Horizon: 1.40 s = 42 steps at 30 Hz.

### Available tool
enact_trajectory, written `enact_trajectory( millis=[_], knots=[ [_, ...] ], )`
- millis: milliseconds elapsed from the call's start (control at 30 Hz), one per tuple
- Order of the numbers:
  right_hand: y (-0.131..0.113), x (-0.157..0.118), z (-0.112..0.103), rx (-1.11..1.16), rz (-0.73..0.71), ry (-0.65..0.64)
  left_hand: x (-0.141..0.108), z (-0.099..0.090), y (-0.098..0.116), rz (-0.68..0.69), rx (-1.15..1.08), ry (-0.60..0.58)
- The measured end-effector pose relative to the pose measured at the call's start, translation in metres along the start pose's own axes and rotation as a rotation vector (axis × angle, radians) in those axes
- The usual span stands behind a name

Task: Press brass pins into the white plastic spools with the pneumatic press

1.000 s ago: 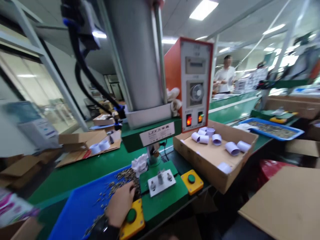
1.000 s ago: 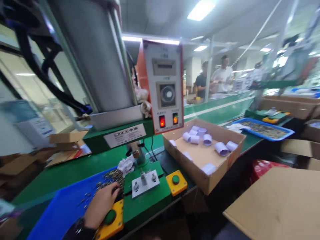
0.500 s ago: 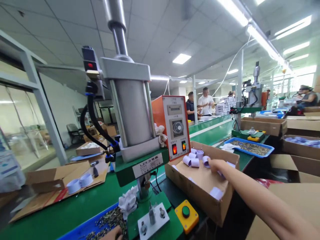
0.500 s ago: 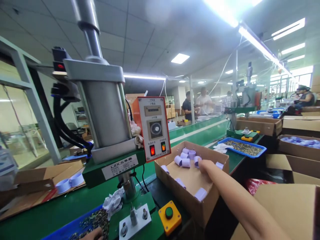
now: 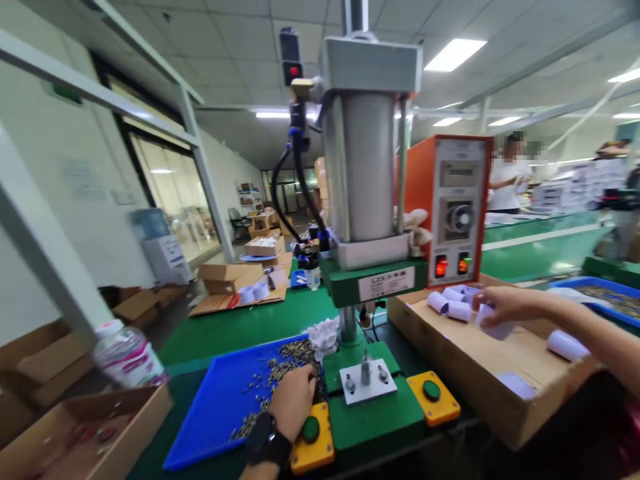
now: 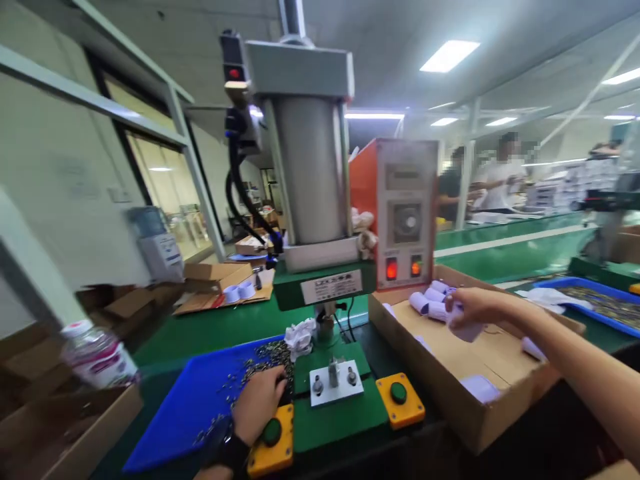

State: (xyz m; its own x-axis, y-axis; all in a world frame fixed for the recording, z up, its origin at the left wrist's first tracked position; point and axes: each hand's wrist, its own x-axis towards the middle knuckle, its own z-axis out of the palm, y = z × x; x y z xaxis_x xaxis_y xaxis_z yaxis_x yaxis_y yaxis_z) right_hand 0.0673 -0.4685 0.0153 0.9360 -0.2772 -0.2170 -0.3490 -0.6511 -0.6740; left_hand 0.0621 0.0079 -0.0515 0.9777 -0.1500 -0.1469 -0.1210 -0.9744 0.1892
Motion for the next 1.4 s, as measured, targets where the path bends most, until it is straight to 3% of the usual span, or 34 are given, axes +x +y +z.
enact_trajectory(
  millis=[67, 100, 167, 233, 333, 467, 567, 700, 767, 1067, 1133, 1233, 1400],
  knots=[
    [-0.031, -0.022, 0.014, 0.021, -0.222, -0.163, -0.001, 0.005, -0.001, -0.023, -0.019, 0.021],
    [-0.046, -0.035, 0.03, 0.138, -0.337, -0.215, -0.002, 0.007, -0.002, -0.027, -0.03, 0.03],
    [-0.072, -0.061, 0.077, 0.536, -0.222, -0.297, -0.003, 0.01, -0.003, -0.026, -0.056, 0.044],
    [-0.091, -0.077, 0.131, 1.404, 0.166, -0.281, -0.005, 0.014, -0.005, -0.035, -0.08, 0.056],
    [-0.106, -0.079, 0.186, 1.789, 0.346, -0.323, -0.007, 0.018, -0.01, -0.056, -0.101, 0.081],
    [-0.111, -0.069, 0.2, 2.074, 0.403, -0.538, -0.008, 0.021, -0.014, -0.083, -0.125, 0.096],
    [-0.107, -0.068, 0.205, 2.047, 0.344, -0.563, -0.008, 0.019, -0.013, -0.1, -0.147, 0.09],
    [-0.102, -0.07, 0.227, 1.708, -0.128, -0.424, -0.01, 0.014, -0.01, -0.103, -0.171, 0.073],
    [-0.099, -0.07, 0.237, 1.477, -0.298, -0.355, -0.01, 0.013, -0.008, -0.108, -0.18, 0.063],
    [-0.074, -0.07, 0.245, 0.847, -0.459, -0.363, -0.01, 0.012, -0.009, -0.095, -0.217, 0.061],
    [-0.079, -0.072, 0.24, 0.846, -0.458, -0.319, -0.008, 0.011, -0.009, -0.089, -0.223, 0.061],
    [-0.093, -0.078, 0.232, 1.06, -0.381, -0.27, -0.007, 0.011, -0.009, -0.096, -0.223, 0.062],
    [-0.105, -0.088, 0.218, 1.579, -0.063, -0.359, -0.01, 0.008, -0.006, -0.108, -0.222, 0.069]
  ],
)
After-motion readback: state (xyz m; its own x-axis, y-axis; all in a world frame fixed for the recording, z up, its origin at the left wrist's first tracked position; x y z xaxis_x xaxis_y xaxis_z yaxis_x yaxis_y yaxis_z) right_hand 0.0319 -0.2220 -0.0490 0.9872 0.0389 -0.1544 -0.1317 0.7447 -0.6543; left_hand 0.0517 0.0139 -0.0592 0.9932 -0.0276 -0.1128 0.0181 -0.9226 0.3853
